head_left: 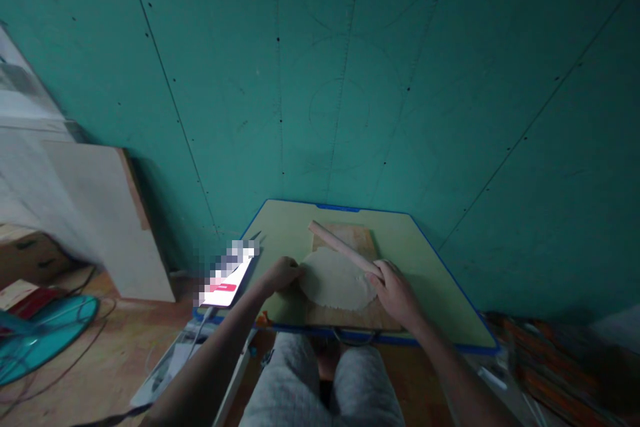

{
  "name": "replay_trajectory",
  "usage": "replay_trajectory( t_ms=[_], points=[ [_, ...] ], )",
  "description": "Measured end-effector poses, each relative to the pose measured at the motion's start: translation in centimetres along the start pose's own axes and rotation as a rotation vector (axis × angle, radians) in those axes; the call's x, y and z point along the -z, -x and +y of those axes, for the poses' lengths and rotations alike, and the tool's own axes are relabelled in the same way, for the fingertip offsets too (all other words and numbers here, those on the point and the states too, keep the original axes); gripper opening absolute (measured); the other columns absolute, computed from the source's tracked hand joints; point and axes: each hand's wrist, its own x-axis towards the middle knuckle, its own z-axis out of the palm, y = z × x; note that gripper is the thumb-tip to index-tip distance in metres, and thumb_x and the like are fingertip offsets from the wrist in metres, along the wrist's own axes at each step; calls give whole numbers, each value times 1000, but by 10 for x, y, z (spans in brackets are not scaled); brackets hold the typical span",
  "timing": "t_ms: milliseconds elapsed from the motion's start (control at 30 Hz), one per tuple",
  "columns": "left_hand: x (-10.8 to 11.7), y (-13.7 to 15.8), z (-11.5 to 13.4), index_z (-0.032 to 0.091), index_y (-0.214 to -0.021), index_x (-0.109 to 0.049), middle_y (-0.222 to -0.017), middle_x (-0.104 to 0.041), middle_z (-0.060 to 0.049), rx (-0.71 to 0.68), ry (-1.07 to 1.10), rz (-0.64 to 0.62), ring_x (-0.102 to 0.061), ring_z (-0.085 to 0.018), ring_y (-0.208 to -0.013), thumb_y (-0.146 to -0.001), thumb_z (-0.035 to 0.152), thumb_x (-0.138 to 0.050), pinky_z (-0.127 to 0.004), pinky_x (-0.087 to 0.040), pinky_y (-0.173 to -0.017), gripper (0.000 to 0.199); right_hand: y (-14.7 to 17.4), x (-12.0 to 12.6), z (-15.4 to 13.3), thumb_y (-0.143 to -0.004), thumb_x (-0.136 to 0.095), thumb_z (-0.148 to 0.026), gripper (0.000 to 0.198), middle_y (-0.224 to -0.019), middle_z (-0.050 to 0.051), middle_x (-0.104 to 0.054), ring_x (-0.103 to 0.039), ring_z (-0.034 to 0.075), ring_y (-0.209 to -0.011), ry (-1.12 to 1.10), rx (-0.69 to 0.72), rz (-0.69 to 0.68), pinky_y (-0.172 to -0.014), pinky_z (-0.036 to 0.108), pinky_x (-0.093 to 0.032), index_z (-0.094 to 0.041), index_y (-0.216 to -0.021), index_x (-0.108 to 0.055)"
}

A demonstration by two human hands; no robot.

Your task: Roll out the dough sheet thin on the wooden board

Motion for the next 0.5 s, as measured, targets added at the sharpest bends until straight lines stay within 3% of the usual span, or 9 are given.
replay_trajectory(
  t_ms=[233,367,500],
  points=[
    [7,24,-19,17,-72,-53,-46,-44,7,53,116,49,-41,-8,-38,-86,28,-52,-19,-30,-42,18,-1,-5,-20,-93,-49,-27,15,-100,7,-67,-63,23,-97,42,17,-131,-81,31,-46,-21,-101,-61],
    [10,28,-22,16,-72,-57,-51,-53,4,71,172,31,-50,-10,-42,-85,31,-56,-19,-36,-43,20,-2,-8,-35,-91,-54,-23,13,-107,8,-67,-61,24,-104,95,60,-209,-87,32,-45,-21,-101,-62],
    [10,25,-21,16,-90,-61,-60,-63,1,95,310,14,-62,-15,-50,-84,42,-58,-21,-43,-45,27,-2,-6,-38,-90,-55,-23,14,-106,8,-67,-62,24,-103,105,68,-221,-86,32,-45,-21,-102,-63]
  ],
)
